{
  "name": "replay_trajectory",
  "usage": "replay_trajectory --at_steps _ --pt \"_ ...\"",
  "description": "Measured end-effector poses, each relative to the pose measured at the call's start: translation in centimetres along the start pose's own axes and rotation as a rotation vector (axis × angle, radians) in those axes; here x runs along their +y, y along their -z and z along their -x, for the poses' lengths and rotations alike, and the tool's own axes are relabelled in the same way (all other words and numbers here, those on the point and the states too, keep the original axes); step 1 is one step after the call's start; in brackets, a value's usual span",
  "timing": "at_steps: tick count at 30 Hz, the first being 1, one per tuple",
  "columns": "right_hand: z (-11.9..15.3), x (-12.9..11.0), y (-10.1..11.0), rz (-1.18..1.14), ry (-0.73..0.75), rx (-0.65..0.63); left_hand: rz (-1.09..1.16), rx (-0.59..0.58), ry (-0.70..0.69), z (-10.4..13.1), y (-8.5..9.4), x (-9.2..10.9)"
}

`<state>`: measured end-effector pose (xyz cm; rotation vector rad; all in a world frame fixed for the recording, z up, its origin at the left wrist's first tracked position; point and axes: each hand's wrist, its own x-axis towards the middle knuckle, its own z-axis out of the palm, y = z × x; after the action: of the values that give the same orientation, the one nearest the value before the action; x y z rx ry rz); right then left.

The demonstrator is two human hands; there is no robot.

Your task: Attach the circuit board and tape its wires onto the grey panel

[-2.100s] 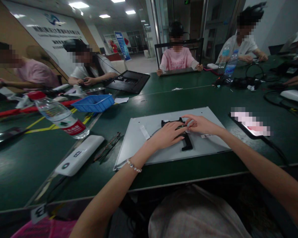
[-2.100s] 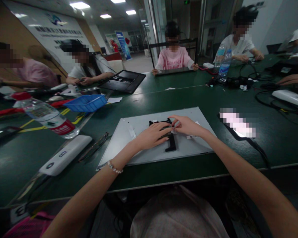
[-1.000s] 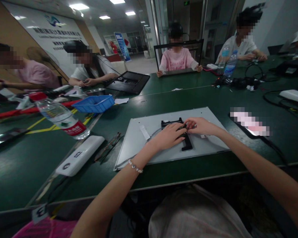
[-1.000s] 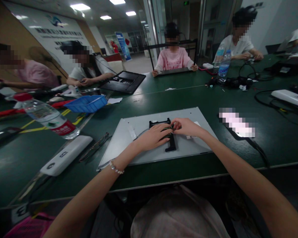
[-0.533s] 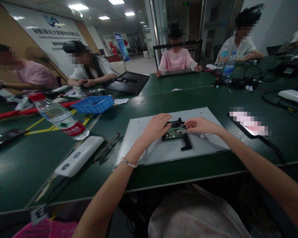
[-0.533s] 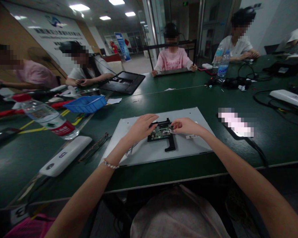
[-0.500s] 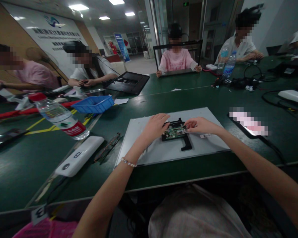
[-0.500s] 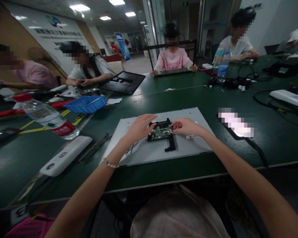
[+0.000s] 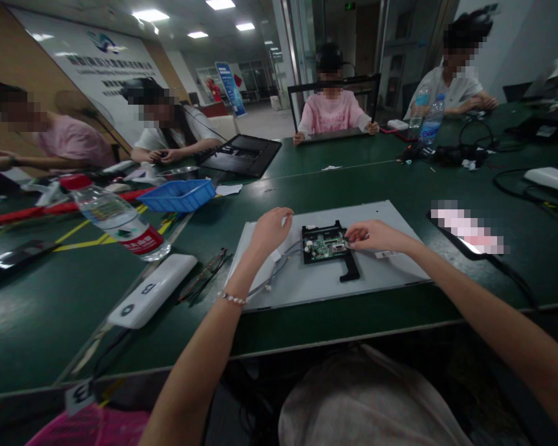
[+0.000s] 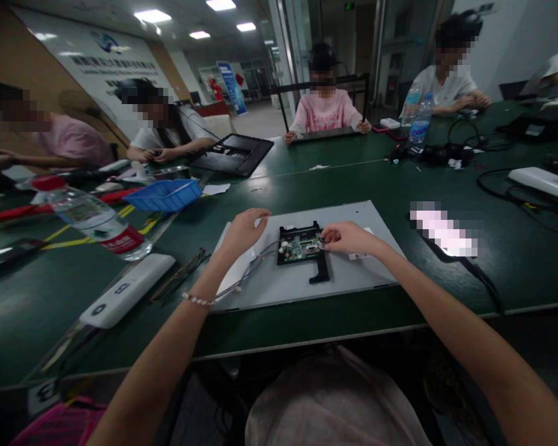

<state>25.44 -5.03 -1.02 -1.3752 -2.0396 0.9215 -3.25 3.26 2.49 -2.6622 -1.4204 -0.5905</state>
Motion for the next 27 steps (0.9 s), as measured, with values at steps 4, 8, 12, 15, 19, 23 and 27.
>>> replay_trajectory --at_steps 4,8,12,15,19,23,27 --pt "-0.1 0.1 0.0 -0.016 -0.004 -0.002 -0.007 -0.023 -0.019 0.0 -0.5 -0.5" --pt "-0.1 0.2 -0.2 -0.037 -0.017 -0.008 -0.064 -0.092 -0.126 0.3 -0.9 0.8" --pt "0.1 -0.2 0.4 -0.068 -0.043 -0.03 -0.09 -0.119 -0.181 0.6 -0.9 2.1" --pt "0.7 -0.5 1.9 -0.07 -0.072 -0.032 -0.092 -0.116 -0.201 0.7 -0.9 2.5" --pt "1.5 0.0 4.2 0.093 -0.204 0.031 -0.075 -0.109 -0.218 0.7 -1.3 2.5" --pt "1.7 1.5 5.5 0.287 -0.303 0.081 -0.048 -0.113 -0.242 0.3 -1.9 2.4" --pt "1.5 2.5 5.5 0.376 -0.293 0.129 -0.063 -0.13 -0.267 -0.5 -2.4 2.5"
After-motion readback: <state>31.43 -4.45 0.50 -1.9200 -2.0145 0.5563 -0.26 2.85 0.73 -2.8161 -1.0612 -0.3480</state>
